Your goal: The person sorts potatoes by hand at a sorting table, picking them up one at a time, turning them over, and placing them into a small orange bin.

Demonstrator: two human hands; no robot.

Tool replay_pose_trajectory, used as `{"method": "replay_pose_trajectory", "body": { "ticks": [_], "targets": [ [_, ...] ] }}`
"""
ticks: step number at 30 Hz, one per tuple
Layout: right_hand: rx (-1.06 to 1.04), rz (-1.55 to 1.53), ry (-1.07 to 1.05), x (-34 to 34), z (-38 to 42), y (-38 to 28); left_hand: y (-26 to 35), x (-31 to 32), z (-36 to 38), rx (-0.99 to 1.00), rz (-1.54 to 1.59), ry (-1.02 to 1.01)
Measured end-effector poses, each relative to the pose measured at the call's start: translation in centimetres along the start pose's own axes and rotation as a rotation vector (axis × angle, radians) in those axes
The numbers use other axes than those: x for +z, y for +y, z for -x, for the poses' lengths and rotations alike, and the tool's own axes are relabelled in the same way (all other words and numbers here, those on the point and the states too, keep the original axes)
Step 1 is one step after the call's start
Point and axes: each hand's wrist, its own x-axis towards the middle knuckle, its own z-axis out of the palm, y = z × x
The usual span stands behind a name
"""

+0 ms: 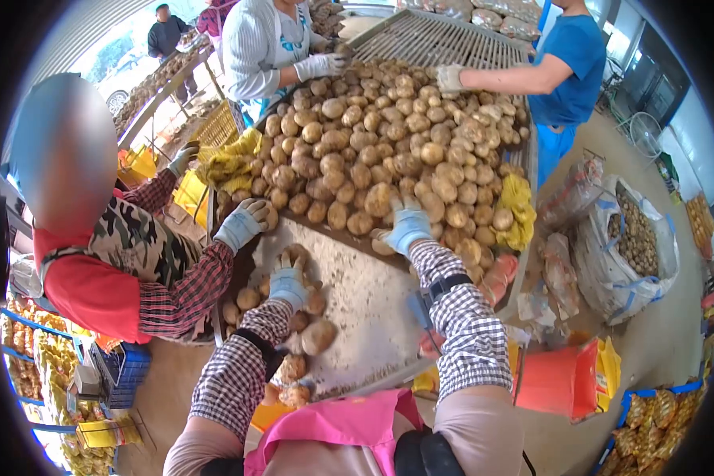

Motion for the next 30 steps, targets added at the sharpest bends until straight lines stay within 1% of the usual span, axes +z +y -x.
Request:
{"method": "replay_pose_trajectory", "body": {
  "ticks": [2, 3, 4, 5, 6, 7, 8, 9, 10, 12, 13, 14, 15, 16, 18, 20, 21, 22, 23, 24, 25, 26, 28, 29, 30],
  "targets": [
    [-0.035, -0.051, -0.1, 1.3, -3.9, 0.6, 0.1, -1.8, -1.7, -0.031, -0.026, -0.042],
    [-0.043, -0.051, -0.103, 1.8, -5.1, 0.1, -0.1, -2.1, -2.8, -0.039, -0.008, 0.012],
    [0.024, -0.099, -0.08, 2.7, -6.1, -0.8, -0.4, -2.1, -4.1, -0.051, -0.005, 0.01],
    [0.091, -0.148, -0.06, 3.5, -6.7, -1.5, -1.0, -2.2, -5.3, -0.127, 0.116, -0.019],
    [0.083, -0.15, -0.075, 3.9, -6.6, -1.7, -1.7, -2.0, -6.1, -0.206, 0.236, -0.05],
    [0.043, -0.219, -0.124, 3.4, -5.7, -2.1, -2.5, -1.1, -6.6, -0.192, 0.265, 0.008],
    [0.0, -0.287, -0.165, 2.4, -5.1, -2.7, -3.1, -0.1, -6.4, -0.207, 0.264, 0.004],
    [-0.008, -0.255, -0.314, -1.6, -4.0, -5.1, -3.5, 1.2, -5.4, -0.115, 0.241, -0.026],
    [-0.159, 0.054, -0.366, -2.6, -4.4, -6.8, -3.8, 2.3, -4.1, -0.019, 0.214, -0.059],
    [-0.305, -0.054, -0.263, -3.5, -5.8, -9.6, -2.8, 1.9, -0.2, 0.136, 0.106, 0.063],
    [-0.35, 0.035, -0.184, -2.1, -8.3, -10.2, -2.9, 2.8, 1.0, 0.131, 0.103, 0.054],
    [-0.391, 0.123, -0.1, -0.1, -11.3, -10.7, -3.0, 3.5, 1.8, 0.137, 0.176, 0.02],
    [-0.336, 0.187, -0.116, 1.5, -13.4, -11.7, -3.0, 4.1, 2.6, 0.15, 0.248, -0.009],
    [-0.267, 0.256, -0.125, 3.1, -15.1, -12.4, -2.1, 3.8, 3.8, 0.184, 0.27, 0.107],
    [-0.241, 0.309, 0.017, 7.3, -16.4, -13.4, -0.2, 2.5, 5.7, 0.139, 0.286, 0.01],
    [-0.169, 0.464, 0.143, 12.2, -18.6, -14.9, -0.1, 3.2, 7.5, 0.199, 0.215, 0.112],
    [-0.16, 0.493, 0.089, 11.7, -18.7, -15.4, -0.1, 3.0, 8.3, 0.167, 0.214, 0.028],
    [-0.155, 0.52, 0.036, 11.2, -18.7, -15.8, -0.4, 3.3, 9.0, 0.179, 0.219, 0.02],
    [-0.153, 0.513, 0.032, 10.8, -18.4, -15.9, -0.6, 3.8, 9.8, 0.154, 0.251, 0.018],
    [-0.135, 0.46, -0.036, 10.4, -18.7, -16.2, -0.8, 4.3, 10.5, 0.127, 0.284, 0.021],
    [-0.128, 0.443, -0.07, 10.9, -19.1, -16.0, -1.1, 4.5, 11.0, 0.1, 0.286, -0.012],
    [-0.125, 0.424, -0.099, 10.8, -19.4, -16.1, -1.6, 4.6, 11.8, 0.1, 0.286, -0.002],
    [-0.202, 0.496, -0.169, 8.0, -17.6, -15.9, -1.9, 3.9, 13.1, 0.013, 0.338, -0.025],
    [-0.266, 0.5, -0.214, 7.6, -16.9, -15.6, -3.0, 4.9, 13.7, -0.037, 0.358, -0.086],
    [-0.265, 0.504, -0.213, 6.1, -15.4, -15.5, -3.4, 4.6, 14.1, -0.034, 0.362, -0.085]
  ]
}}
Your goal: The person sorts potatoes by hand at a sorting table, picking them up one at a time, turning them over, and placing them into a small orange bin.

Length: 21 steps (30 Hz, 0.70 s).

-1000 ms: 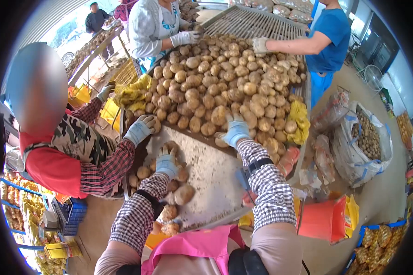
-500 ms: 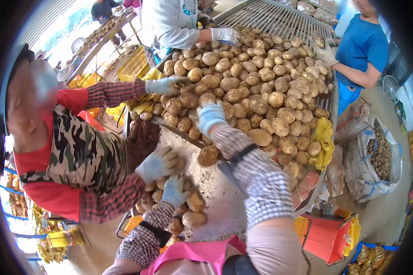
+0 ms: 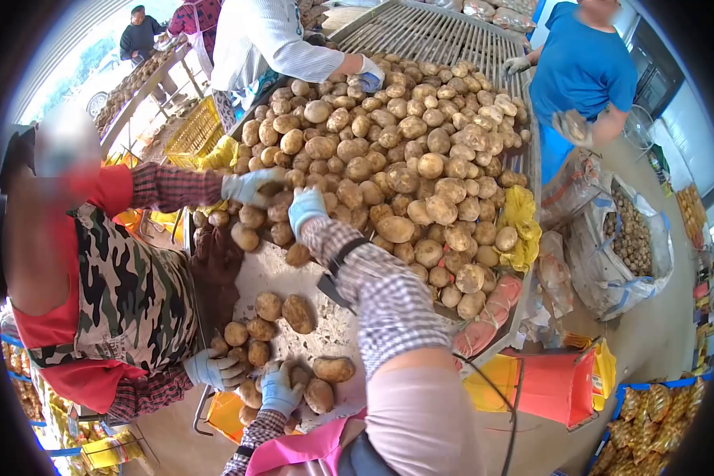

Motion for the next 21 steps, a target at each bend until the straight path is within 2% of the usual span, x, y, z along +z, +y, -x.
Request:
{"method": "replay_pose_trajectory", "body": {
  "ticks": [2, 4, 5, 6, 7, 8, 9, 10, 11, 12, 13, 14, 16, 17, 18, 20, 21],
  "targets": [
    [-0.181, 0.008, -0.068, -1.9, 5.6, 0.1, 0.1, -0.6, 0.9, -0.129, -0.128, -0.044],
    [-0.293, -0.081, -0.243, -0.5, 8.9, -1.0, -2.1, 0.9, 1.7, -0.057, -0.144, 0.064],
    [-0.377, -0.199, -0.198, -1.1, 12.2, -0.4, -2.7, 1.6, 1.8, -0.102, -0.1, 0.076],
    [-0.434, -0.345, -0.316, -1.0, 12.7, 0.4, -2.3, 1.1, 1.9, -0.157, -0.061, 0.075],
    [-0.334, -0.348, -0.218, -0.3, 11.6, 2.6, -1.8, 0.9, 2.2, -0.284, 0.029, 0.026],
    [-0.179, -0.546, 0.122, 0.8, 10.3, 5.6, -0.9, 0.3, 1.9, -0.408, 0.117, -0.017],
    [-0.009, -0.456, 0.192, -2.6, 10.1, 8.4, -0.7, 0.4, 1.9, -0.29, 0.124, 0.065],
    [0.257, -0.34, 0.069, -0.4, 7.3, 11.9, -0.5, 0.5, 2.1, -0.162, 0.128, 0.151],
    [0.485, -0.245, 0.273, 2.2, 6.9, 14.4, -0.2, 0.5, 1.9, -0.177, 0.127, 0.15],
    [0.562, -0.384, 0.118, 3.7, 5.9, 17.2, 0.2, 0.4, 2.0, -0.154, 0.072, 0.123],
    [0.472, -0.345, 0.113, 3.8, 6.5, 17.4, 0.5, 0.5, 2.4, -0.134, 0.017, 0.085],
    [0.479, -0.376, 0.022, 3.7, 6.3, 17.5, 0.9, 0.7, 2.4, -0.096, 0.042, 0.072],
    [0.309, -0.162, -0.025, 2.6, 7.4, 16.6, 1.7, 0.9, 2.6, -0.115, 0.001, 0.056],
    [0.29, -0.17, -0.012, 3.3, 7.4, 16.2, 1.7, 1.0, 2.3, -0.124, -0.004, 0.05],
    [0.288, -0.177, -0.02, 3.7, 7.8, 15.8, 1.6, 1.3, 2.1, -0.113, 0.041, 0.056],
    [0.446, -0.352, -0.018, 3.8, 8.3, 15.3, 1.1, 1.7, 2.7, -0.099, 0.084, 0.071],
    [0.464, -0.327, -0.01, 3.8, 8.6, 14.9, 1.0, 1.4, 2.6, -0.09, 0.095, 0.079]
  ]
}}
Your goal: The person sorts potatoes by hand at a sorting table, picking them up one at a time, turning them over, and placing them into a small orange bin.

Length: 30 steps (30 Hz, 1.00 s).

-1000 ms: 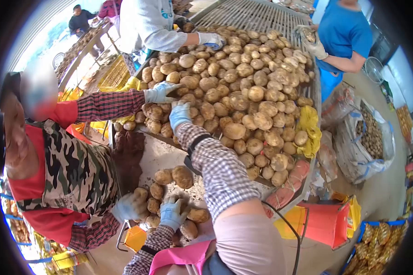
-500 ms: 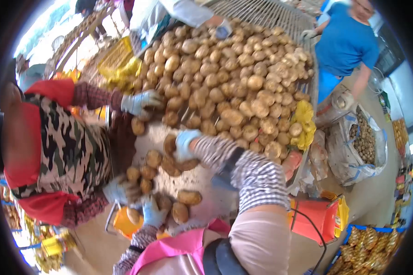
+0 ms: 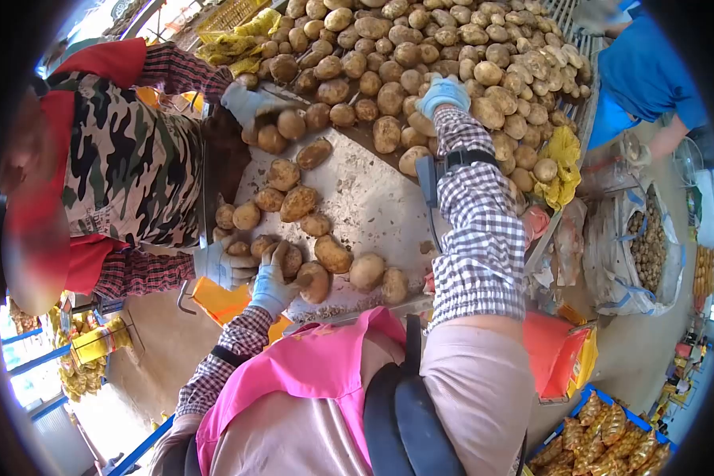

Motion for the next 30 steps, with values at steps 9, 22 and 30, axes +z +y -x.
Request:
{"method": "replay_pose_trajectory", "body": {
  "ticks": [9, 22, 30],
  "targets": [
    [-0.164, -0.92, -0.181, 2.5, 12.8, 1.2, 0.1, -0.8, -0.8, 0.085, -0.033, 0.001],
    [-0.657, -1.353, 0.164, 3.8, 31.6, -1.9, 9.1, -3.7, -0.6, -0.031, 1.925, -0.699],
    [-0.469, -1.616, -0.234, 2.4, 35.4, -1.5, 9.6, -4.3, 2.2, 0.021, 1.881, -0.731]
  ]
}}
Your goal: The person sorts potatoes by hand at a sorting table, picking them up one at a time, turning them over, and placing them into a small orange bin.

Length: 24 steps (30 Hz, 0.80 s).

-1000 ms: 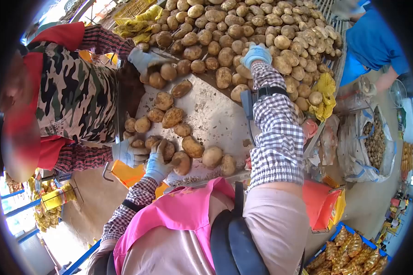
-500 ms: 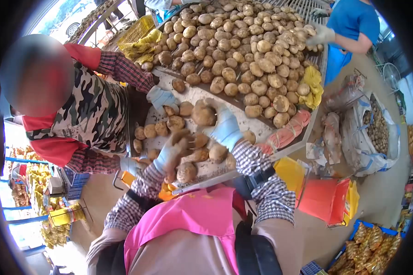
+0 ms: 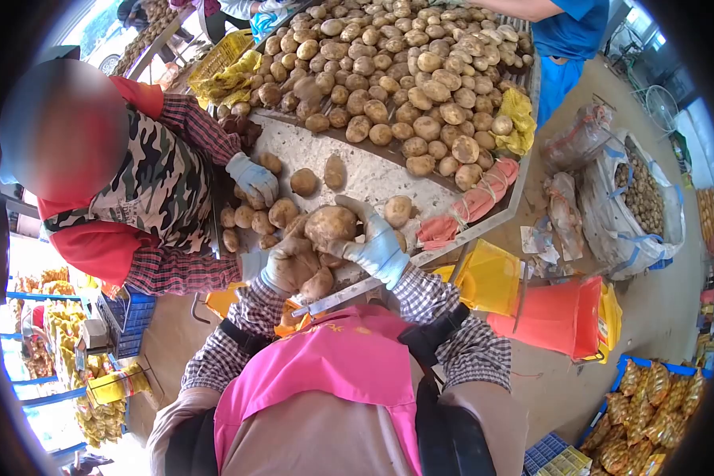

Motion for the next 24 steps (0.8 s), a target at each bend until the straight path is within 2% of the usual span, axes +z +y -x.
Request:
{"method": "replay_pose_trajectory", "body": {
  "ticks": [2, 5, 7, 9, 10, 11, 12, 13, 14, 15, 16, 20, 21, 23, 24],
  "targets": [
    [0.039, -0.204, 0.042, 0.0, 0.3, 0.5, -0.3, 0.6, 0.1, 0.003, -0.23, 0.052],
    [0.007, -0.146, 0.083, 0.6, 1.0, 1.7, -1.1, -0.6, 0.9, 0.048, -0.175, -0.02],
    [0.025, -0.175, 0.134, 0.8, 1.8, 2.7, -0.8, -1.1, 2.0, 0.014, -0.252, 0.03],
    [0.221, 0.118, 0.013, 0.5, 2.5, 3.3, -1.1, -2.6, 2.9, -0.105, -0.324, 0.124],
    [0.27, 0.492, -0.073, 0.0, 2.5, 2.2, -1.1, -2.0, 3.8, -0.162, -0.3, 0.19],
    [0.142, 0.831, -0.065, -0.9, 1.9, 2.4, -1.1, -2.6, 4.2, -0.166, -0.304, 0.189],
    [0.011, 1.164, -0.06, -2.1, 1.3, 3.0, -1.2, -3.6, 4.8, -0.163, -0.21, 0.281],
    [-0.097, 1.205, 0.13, -4.2, 0.5, 5.4, -1.4, -4.3, 5.4, -0.158, -0.112, 0.377],
    [0.05, 1.468, 0.234, -5.8, -0.2, 6.1, -1.4, -4.4, 5.5, -0.093, -0.049, 0.378],
    [0.172, 1.527, 0.346, -7.3, -0.8, 7.3, -1.1, -4.5, 5.8, -0.046, -0.014, 0.322],
    [0.421, 1.385, 0.154, -8.2, -1.6, 7.1, -0.8, -5.5, 5.7, -0.057, 0.022, 0.302],
    [0.372, 1.239, 0.016, -7.6, -2.3, 9.3, -0.2, -4.9, 4.9, -0.05, 0.117, 0.314],
    [0.367, 1.237, 0.004, -7.0, -2.5, 8.1, -0.2, -4.9, 4.7, -0.041, 0.118, 0.321],
    [0.3, 1.269, -0.13, -6.0, -3.3, 5.6, 0.1, -5.0, 3.8, -0.197, 0.169, 0.088],
    [0.169, 1.113, -0.064, -5.0, -2.9, 4.2, 0.1, -5.1, 3.5, -0.243, 0.218, 0.005]
  ]
}}
